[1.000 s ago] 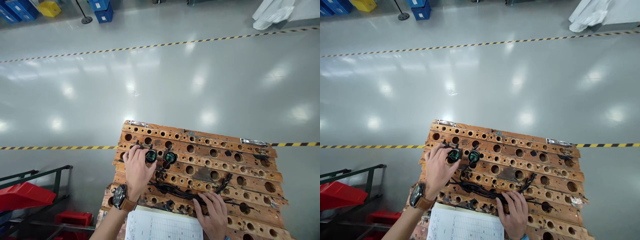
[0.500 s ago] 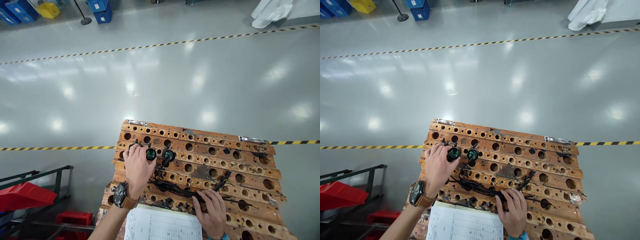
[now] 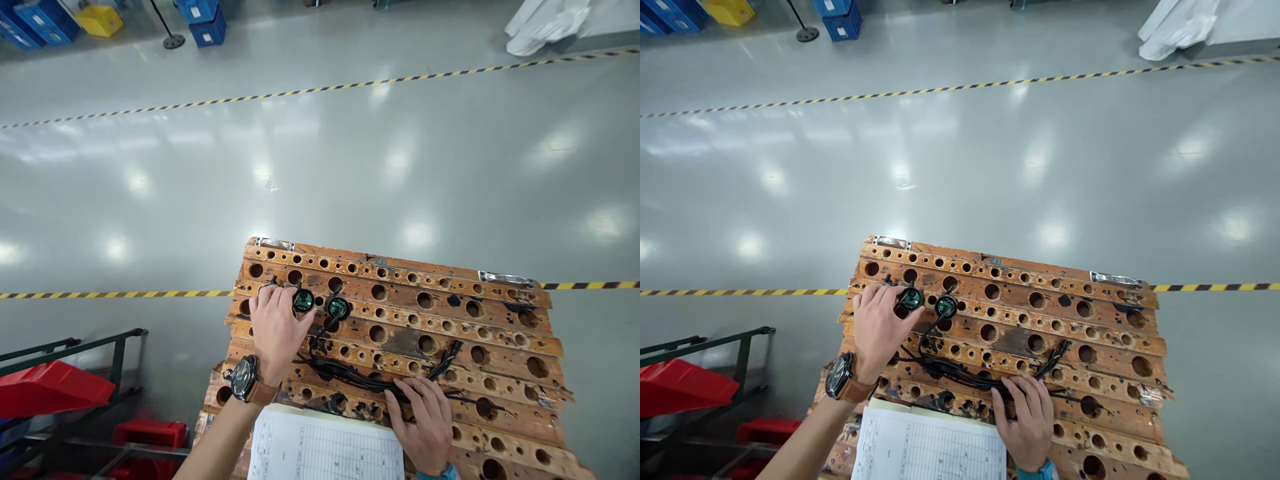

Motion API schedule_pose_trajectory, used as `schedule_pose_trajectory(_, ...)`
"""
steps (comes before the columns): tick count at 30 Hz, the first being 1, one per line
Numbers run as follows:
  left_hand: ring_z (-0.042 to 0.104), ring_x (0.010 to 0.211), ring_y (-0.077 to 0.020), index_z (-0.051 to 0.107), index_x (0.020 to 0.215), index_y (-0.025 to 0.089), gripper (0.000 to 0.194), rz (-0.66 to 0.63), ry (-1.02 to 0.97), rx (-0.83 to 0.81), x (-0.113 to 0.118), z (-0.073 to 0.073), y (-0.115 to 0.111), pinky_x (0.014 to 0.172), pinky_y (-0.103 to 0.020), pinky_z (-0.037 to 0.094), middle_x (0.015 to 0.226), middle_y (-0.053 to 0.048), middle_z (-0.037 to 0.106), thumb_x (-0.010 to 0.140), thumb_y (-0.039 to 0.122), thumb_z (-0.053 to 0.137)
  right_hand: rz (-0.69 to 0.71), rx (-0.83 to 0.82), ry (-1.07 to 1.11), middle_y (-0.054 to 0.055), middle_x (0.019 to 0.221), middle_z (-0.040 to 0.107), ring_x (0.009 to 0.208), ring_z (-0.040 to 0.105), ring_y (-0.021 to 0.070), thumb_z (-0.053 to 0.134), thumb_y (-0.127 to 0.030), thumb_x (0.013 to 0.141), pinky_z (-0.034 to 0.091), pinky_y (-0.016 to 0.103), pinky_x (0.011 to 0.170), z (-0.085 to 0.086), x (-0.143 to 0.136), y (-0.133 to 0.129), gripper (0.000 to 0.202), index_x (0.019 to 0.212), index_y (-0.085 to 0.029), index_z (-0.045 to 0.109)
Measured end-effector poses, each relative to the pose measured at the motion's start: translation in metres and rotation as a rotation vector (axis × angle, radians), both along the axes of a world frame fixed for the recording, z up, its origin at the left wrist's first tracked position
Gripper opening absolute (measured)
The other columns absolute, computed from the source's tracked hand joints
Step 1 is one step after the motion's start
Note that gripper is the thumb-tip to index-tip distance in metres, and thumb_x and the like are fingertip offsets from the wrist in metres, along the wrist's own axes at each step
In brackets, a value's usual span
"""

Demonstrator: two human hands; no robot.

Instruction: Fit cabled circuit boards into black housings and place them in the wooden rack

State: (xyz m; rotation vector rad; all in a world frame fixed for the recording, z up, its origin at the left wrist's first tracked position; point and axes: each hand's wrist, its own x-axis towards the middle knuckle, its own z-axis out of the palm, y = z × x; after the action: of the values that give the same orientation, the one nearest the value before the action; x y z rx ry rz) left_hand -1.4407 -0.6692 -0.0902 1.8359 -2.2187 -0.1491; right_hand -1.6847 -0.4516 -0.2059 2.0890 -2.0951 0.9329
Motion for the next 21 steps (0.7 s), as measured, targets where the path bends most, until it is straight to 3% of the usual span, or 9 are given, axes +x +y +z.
schedule_pose_trajectory(12, 0.059, 0.106, -0.0338, 0.07, 0.107, 0.017, 0.031, -0.07, -0.033, 0.046, 0.002, -0.006, 0.001, 0.088, -0.045, 0.042, 0.1, -0.009, 0.075, 0.081, 0.032, 0.078, 0.013, -0.01, 0.013, 0.012, 0.098, 0.067, 0.107, 0.06, 0.0324, 0.069, -0.022, 0.091, 0.049, 0.054, 0.101, 0.006, 0.002, -0.005, 0.015, 0.106, -0.018, 0.072)
schedule_pose_trajectory(21, 0.059, 0.107, -0.0338, 0.065, 0.121, 0.019, 0.042, -0.123, -0.074, 0.084, 0.012, 0.003, 0.001, 0.087, -0.045, 0.044, 0.103, -0.011, 0.073, 0.085, 0.036, 0.076, -0.001, 0.004, 0.004, 0.011, 0.099, 0.067, 0.107, 0.061, 0.0325, 0.07, -0.024, 0.09, 0.05, 0.053, 0.1, 0.006, 0.002, -0.004, 0.014, 0.104, -0.02, 0.072)
